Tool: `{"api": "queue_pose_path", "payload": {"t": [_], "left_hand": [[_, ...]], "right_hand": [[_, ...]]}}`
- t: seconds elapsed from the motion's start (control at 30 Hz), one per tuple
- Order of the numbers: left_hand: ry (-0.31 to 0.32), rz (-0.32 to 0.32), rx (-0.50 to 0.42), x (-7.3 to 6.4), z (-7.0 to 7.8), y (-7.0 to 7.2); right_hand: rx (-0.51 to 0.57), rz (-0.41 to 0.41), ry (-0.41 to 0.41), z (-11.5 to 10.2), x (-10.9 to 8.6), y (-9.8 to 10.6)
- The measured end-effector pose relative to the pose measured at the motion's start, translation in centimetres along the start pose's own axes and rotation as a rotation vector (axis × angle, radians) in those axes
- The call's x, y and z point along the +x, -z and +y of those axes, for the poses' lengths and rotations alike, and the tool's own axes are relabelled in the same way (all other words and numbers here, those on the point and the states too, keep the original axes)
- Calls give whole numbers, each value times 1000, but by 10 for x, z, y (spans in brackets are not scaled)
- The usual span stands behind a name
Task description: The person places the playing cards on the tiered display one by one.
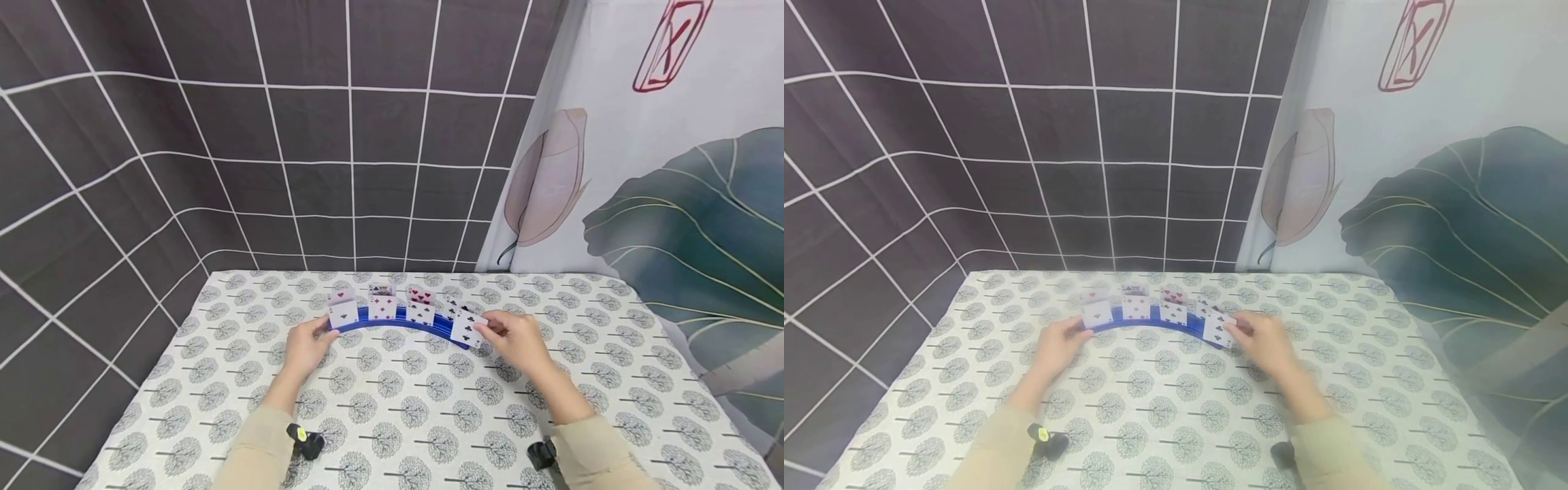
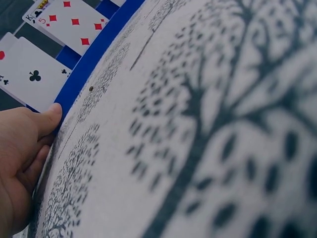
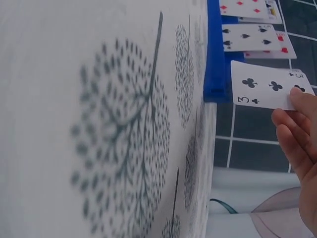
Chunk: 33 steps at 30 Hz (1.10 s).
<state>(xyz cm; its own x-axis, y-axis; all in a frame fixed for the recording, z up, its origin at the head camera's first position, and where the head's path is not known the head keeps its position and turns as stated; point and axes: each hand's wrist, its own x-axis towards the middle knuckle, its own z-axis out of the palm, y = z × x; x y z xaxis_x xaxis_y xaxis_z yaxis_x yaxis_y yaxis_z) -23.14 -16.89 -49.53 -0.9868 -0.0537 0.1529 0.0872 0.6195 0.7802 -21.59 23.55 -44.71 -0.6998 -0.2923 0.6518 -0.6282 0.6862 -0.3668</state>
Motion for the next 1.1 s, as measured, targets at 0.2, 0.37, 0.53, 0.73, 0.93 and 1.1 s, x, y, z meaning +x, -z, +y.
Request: {"api": "queue_pose_path", "payload": {"t": [0.2, 0.37, 0.53, 0.73, 0.93, 1.1], "left_hand": [[-7, -1, -4, -2, 2, 0], [-8, -2, -4, -2, 3, -2], [0, -3, -1, -2, 3, -3], [7, 1, -3, -2, 4, -4], [-11, 7, -3, 0, 3, -7], [-19, 8, 1, 0, 0, -9]], "right_hand": [[-9, 4, -2, -2, 2, -9], [-37, 17, -4, -5, 4, -12], [-73, 31, -11, -8, 4, -15], [-71, 28, 1, -12, 4, -18], [-100, -68, -71, -14, 3, -16], [-98, -157, -146, -14, 2, -15]]}}
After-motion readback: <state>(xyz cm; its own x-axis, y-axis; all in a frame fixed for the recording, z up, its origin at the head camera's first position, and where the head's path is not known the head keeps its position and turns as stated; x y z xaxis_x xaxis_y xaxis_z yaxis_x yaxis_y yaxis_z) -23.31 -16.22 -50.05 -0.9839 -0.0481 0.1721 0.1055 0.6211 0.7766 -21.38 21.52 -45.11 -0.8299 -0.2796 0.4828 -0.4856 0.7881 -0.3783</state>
